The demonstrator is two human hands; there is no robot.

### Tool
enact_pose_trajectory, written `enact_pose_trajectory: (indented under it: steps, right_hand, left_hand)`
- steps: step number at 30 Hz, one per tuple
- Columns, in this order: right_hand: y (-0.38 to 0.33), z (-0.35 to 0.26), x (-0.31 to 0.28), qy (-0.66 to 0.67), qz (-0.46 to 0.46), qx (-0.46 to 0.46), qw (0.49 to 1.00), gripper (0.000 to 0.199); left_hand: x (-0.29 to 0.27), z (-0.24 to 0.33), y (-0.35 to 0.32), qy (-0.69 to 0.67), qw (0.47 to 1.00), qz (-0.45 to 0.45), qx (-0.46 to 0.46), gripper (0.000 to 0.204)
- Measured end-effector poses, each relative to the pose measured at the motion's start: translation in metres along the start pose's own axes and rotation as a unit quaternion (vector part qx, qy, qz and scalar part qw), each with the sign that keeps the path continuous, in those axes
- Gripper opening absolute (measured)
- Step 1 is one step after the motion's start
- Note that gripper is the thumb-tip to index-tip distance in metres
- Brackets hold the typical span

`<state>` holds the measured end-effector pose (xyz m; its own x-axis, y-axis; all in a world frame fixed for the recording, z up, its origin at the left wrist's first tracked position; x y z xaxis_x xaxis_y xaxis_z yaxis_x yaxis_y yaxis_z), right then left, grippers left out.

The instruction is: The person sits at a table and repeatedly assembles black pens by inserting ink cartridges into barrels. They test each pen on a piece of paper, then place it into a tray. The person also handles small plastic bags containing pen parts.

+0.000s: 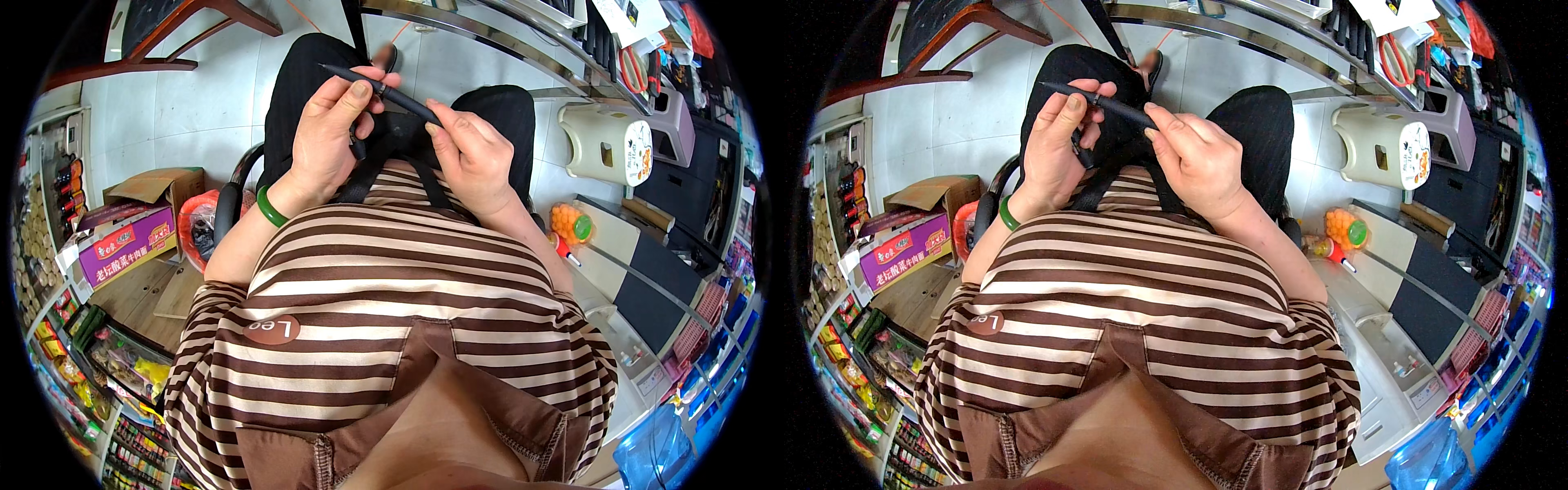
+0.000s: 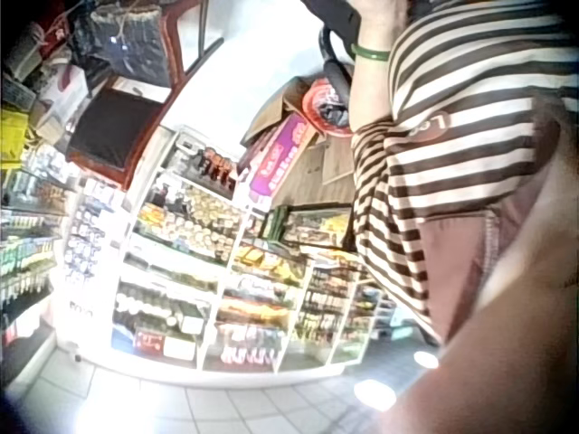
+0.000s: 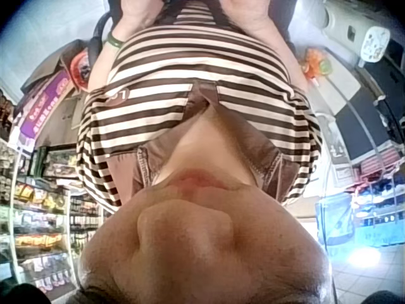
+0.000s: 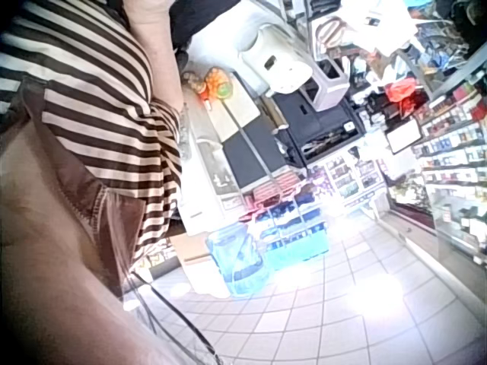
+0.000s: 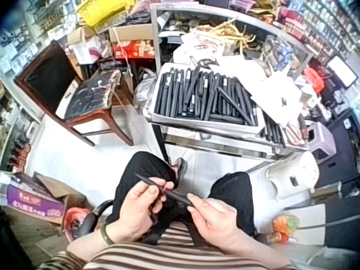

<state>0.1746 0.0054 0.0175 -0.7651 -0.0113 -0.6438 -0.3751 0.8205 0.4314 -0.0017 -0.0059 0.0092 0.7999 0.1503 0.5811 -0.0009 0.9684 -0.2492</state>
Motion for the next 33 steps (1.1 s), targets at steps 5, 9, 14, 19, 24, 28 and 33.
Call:
enact_pose_trajectory:
  steps: [5, 9, 14, 19, 24, 28, 33]
  right_hand:
    - [0.000, 0.002, 0.000, 0.015, 0.040, -0.030, 0.999, 0.024]
    - [-0.001, 0.002, 0.001, 0.035, 0.031, -0.002, 0.999, 0.023]
    - [-0.002, -0.003, 0.002, 0.045, 0.003, 0.053, 0.998, 0.022]
    - [-0.004, -0.004, 0.003, 0.197, -0.051, 0.184, 0.962, 0.017]
    - [-0.009, -0.005, 0.003, 0.470, -0.146, 0.395, 0.775, 0.023]
    - [-0.011, 0.006, 0.003, 0.696, -0.229, 0.459, 0.502, 0.035]
    - [-0.006, -0.006, 0.012, 0.540, -0.154, 0.434, 0.704, 0.024]
  left_hand:
    - [-0.004, -0.002, 0.001, -0.005, 0.999, 0.031, -0.010, 0.018]
    - [-0.004, -0.004, 0.001, -0.011, 1.000, 0.021, -0.010, 0.024]
    - [-0.003, -0.005, 0.002, -0.043, 0.999, 0.014, -0.022, 0.026]
    - [-0.005, -0.004, 0.002, -0.020, 0.999, -0.020, -0.017, 0.025]
    - [-0.006, 0.000, 0.002, 0.025, 0.999, -0.042, -0.013, 0.023]
    - [-0.006, 0.001, 0.002, 0.007, 0.998, -0.047, -0.032, 0.022]
    - [-0.003, -0.002, 0.003, 0.009, 1.000, -0.019, -0.014, 0.021]
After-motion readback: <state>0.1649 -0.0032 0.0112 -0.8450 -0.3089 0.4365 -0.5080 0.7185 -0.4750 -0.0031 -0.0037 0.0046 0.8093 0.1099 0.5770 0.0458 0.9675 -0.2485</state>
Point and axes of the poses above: each hand's wrist, its own y-axis towards the middle knuckle, its own x-axis out of the palm, z = x × y, the point moved 1 cm from there along y, towards the middle knuckle, and after that the axes turned 1 degree about -y, right-handed, at the moved point
